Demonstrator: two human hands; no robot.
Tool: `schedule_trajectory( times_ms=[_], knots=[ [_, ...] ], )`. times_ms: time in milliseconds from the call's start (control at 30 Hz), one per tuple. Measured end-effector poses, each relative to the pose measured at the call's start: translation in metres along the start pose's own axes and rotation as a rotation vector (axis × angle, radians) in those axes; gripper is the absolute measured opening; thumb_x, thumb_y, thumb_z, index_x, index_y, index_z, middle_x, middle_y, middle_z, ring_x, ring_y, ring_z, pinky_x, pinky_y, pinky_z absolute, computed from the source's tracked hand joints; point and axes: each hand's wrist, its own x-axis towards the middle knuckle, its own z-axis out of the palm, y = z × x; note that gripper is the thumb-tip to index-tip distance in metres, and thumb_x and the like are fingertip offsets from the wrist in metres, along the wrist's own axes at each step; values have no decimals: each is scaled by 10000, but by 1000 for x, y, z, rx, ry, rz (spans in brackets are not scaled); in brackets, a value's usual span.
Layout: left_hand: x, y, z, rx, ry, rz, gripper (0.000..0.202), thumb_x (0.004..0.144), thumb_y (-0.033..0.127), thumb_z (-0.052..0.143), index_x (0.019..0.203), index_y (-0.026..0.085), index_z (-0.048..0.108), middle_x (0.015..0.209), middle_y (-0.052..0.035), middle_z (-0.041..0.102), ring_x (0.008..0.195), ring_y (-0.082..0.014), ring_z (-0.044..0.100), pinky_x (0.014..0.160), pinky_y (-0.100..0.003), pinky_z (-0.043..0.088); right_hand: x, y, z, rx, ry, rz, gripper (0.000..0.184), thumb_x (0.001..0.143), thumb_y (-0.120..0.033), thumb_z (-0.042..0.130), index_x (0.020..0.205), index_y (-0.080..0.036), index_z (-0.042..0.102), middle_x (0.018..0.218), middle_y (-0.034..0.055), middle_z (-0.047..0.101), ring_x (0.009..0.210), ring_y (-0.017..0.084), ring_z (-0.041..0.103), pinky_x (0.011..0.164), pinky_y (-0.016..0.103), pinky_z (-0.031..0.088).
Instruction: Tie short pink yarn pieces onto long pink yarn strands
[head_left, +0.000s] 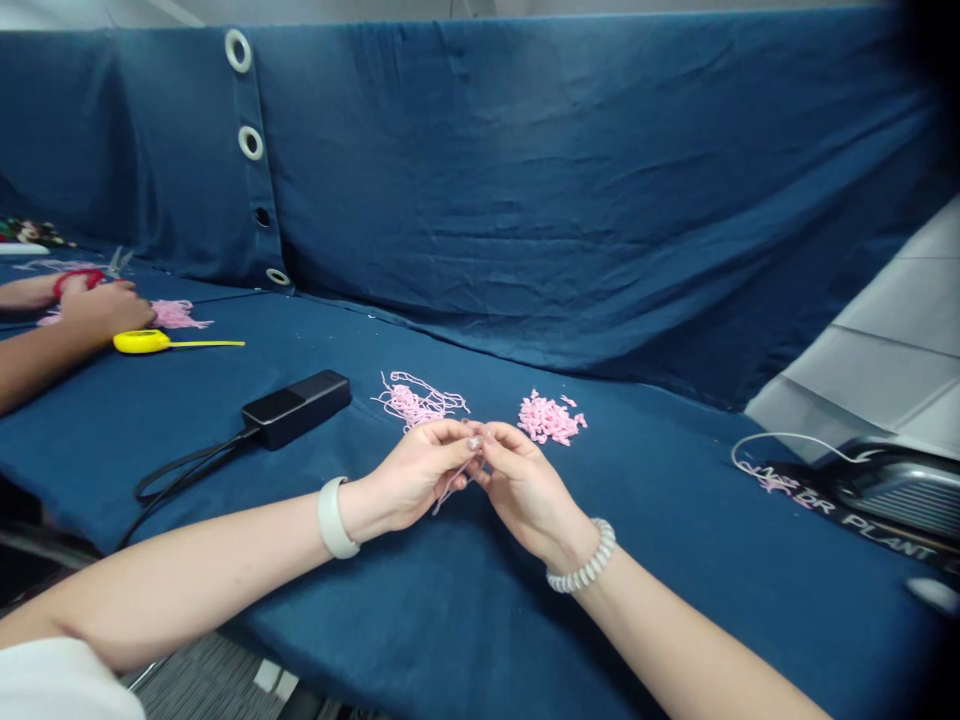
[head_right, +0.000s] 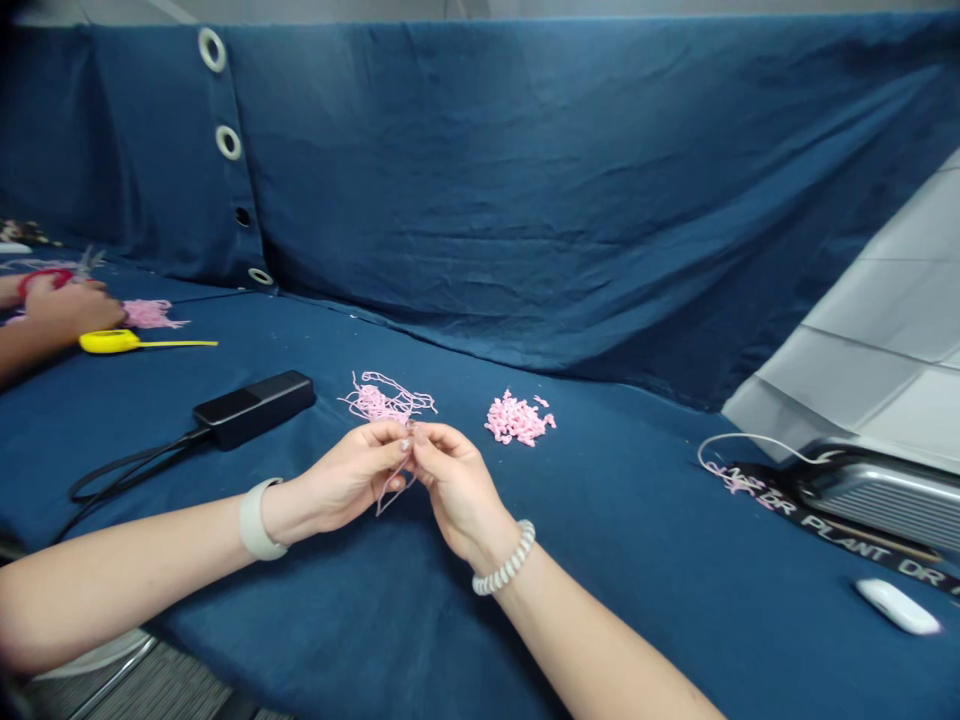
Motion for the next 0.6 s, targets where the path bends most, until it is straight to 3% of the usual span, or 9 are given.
schedule_trajectory(
  times_ms=[200,367,600],
  knots=[
    [-3,0,0,-24,-49,-57,217,681,254,761,754,126,601,630,10,573,538,-57,529,437,-134,392,-1,0,-3,-48,-37,20,219,616,-281,779,787,-188,678,772,-1,611,622,102,523,620,268,443],
    [-2,0,-2,-30,-75,-67,216,683,247,760,772,118,612,659,-2,595,556,-63,560,488,-147,429,-1,3,-7,-1,-56,54,377,662,-218,748,1014,-235,614,835,-21,581,645,84,528,632,246,440],
    [-1,0,0,-4,-64,-63,217,653,231,779,699,97,614,610,-21,624,503,-53,547,478,-148,431,1,2,-14,-25,-112,166,380,681,-250,729,1030,-198,587,799,-6,593,691,113,549,700,287,450]
  ],
)
